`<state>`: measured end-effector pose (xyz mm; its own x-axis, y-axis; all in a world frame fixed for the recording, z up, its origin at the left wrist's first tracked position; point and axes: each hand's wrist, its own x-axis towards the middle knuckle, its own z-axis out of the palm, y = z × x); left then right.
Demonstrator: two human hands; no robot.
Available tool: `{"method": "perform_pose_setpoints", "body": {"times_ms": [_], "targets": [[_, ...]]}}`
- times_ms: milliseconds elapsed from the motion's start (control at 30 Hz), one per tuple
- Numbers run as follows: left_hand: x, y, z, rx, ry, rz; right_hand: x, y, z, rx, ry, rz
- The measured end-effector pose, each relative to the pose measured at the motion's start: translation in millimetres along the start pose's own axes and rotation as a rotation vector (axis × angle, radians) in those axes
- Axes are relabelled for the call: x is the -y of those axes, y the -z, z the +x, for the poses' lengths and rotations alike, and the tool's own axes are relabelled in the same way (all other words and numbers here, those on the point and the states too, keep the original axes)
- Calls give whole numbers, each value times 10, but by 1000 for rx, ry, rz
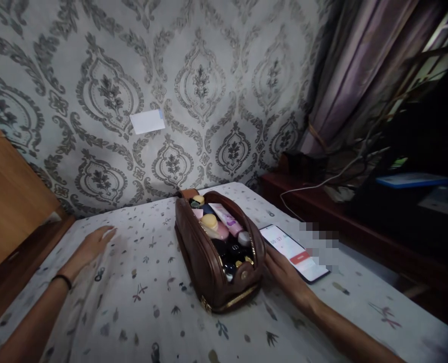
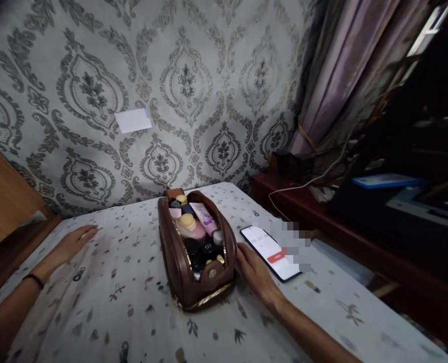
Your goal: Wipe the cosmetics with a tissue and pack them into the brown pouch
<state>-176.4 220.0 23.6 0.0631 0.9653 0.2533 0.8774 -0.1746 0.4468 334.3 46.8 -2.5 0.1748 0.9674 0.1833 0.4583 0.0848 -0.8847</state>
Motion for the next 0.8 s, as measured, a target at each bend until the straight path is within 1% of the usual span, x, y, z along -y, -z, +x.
{"method": "perform_pose_setpoints", "body": {"times_ms": [67,133,167,233,300,367,400,467,567,667,800], "targets": [[-520,-142,116,151,50,-309,150,37,196,-18,37,83],[-1025,-347,239,244,116,-594,303,39,459,-28,67,192],[-1252,-460,304,272,142,-724,372,23,612,-5,73,260],[-1631,-680,451,310,226,-978,479,-36,936,71,25,391],[-1903,-861,619,363,228,-1048,544,-114,1248,208,-76,515],[-2080,-983,791,394,233,-1098,576,-192,1504,329,-140,636],[-2141,-1022,873,399,239,-1115,583,-226,1605,361,-152,649],[-2229,-1067,1014,401,257,-1140,583,-287,1756,392,-154,663],[-2316,-1099,1153,395,264,-1162,559,-374,1905,397,-134,669],[-2371,-1125,1186,361,219,-1197,512,-460,2037,387,-119,660],[-2381,-1116,1106,293,130,-1244,466,-541,2215,371,-107,641]]}}
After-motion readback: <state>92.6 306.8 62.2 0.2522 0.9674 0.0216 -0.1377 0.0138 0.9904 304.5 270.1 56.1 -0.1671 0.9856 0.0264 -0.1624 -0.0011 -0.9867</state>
